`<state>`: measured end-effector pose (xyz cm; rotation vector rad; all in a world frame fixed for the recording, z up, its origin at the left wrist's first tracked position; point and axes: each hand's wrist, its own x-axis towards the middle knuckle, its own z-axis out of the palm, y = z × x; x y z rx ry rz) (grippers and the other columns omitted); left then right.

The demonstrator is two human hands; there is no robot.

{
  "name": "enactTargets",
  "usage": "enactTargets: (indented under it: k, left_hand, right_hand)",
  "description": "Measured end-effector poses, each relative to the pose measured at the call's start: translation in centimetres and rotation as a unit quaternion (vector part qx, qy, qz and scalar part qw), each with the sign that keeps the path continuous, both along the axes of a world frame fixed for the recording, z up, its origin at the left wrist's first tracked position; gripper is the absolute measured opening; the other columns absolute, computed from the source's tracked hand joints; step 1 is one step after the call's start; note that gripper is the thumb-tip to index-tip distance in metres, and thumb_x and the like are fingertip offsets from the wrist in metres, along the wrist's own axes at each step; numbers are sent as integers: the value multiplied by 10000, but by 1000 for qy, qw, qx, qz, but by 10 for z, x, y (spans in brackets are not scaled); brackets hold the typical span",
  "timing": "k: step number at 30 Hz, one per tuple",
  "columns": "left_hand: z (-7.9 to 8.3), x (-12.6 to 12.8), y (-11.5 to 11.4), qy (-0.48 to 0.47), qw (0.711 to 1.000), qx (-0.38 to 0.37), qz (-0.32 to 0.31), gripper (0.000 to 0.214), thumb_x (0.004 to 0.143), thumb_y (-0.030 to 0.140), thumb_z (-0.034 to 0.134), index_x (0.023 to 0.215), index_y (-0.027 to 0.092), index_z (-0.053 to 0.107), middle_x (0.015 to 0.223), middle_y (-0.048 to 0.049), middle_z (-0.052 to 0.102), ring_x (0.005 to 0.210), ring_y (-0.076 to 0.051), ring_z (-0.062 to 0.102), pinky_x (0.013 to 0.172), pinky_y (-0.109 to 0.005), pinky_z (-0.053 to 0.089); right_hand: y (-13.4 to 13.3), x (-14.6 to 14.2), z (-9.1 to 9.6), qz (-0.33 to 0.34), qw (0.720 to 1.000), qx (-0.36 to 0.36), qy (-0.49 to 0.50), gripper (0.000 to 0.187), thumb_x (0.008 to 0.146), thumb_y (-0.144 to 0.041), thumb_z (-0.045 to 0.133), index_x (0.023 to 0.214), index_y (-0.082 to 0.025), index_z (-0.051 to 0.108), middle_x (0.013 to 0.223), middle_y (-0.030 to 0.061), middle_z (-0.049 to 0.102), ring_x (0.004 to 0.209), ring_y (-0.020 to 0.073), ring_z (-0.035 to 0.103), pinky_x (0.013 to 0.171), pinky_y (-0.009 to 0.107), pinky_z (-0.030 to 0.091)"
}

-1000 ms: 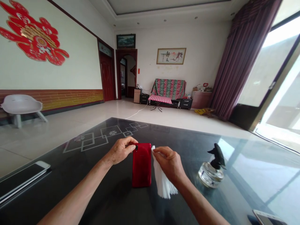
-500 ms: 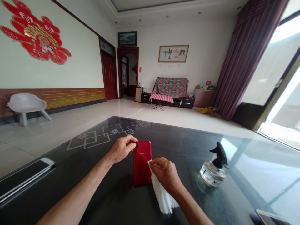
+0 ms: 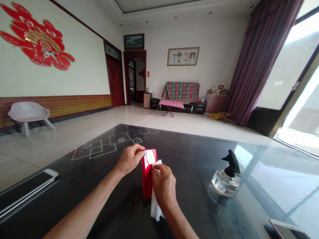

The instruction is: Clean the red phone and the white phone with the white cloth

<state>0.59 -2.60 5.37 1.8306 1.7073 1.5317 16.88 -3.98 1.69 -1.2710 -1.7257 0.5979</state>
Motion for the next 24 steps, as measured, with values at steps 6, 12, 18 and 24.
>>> enactTargets:
  k: [6, 12, 18, 24]
  left_hand:
    - [-1, 2, 0, 5, 1000, -1, 8, 146, 731, 131, 544, 789, 160, 676, 648, -5, 677, 587, -139, 617, 566, -215, 431]
    - [0, 1, 0, 10, 1000, -3, 6, 151, 729, 129, 547, 802, 158, 676, 649, -8, 680, 589, -141, 622, 570, -218, 438]
    - [-2, -2, 3, 7, 1000, -6, 7, 154, 726, 138, 547, 804, 157, 678, 672, -15, 691, 609, -149, 632, 584, -226, 450]
    - [2, 1, -2, 2, 1000, -6, -4, 140, 727, 184, 557, 794, 165, 678, 665, -7, 688, 593, -146, 622, 565, -222, 446]
  right_hand:
    - [-6, -5, 11, -4, 995, -76, -57, 346, 720, -378, 587, 985, -173, 673, 903, 84, 686, 836, 246, 646, 762, 324, 476]
    - [-13, 0, 4, 20, 999, -43, -17, 359, 681, -339, 612, 992, -162, 647, 1031, 104, 651, 866, 233, 635, 775, 320, 489]
    - [-4, 18, -6, 126, 983, -86, 99, 385, 816, -428, 491, 1017, -163, 685, 1155, 106, 638, 1082, 252, 574, 935, 344, 429]
    - [-1, 13, -11, 127, 975, -132, 128, 377, 739, -369, 575, 1034, -138, 617, 791, 70, 707, 663, 193, 640, 563, 261, 484]
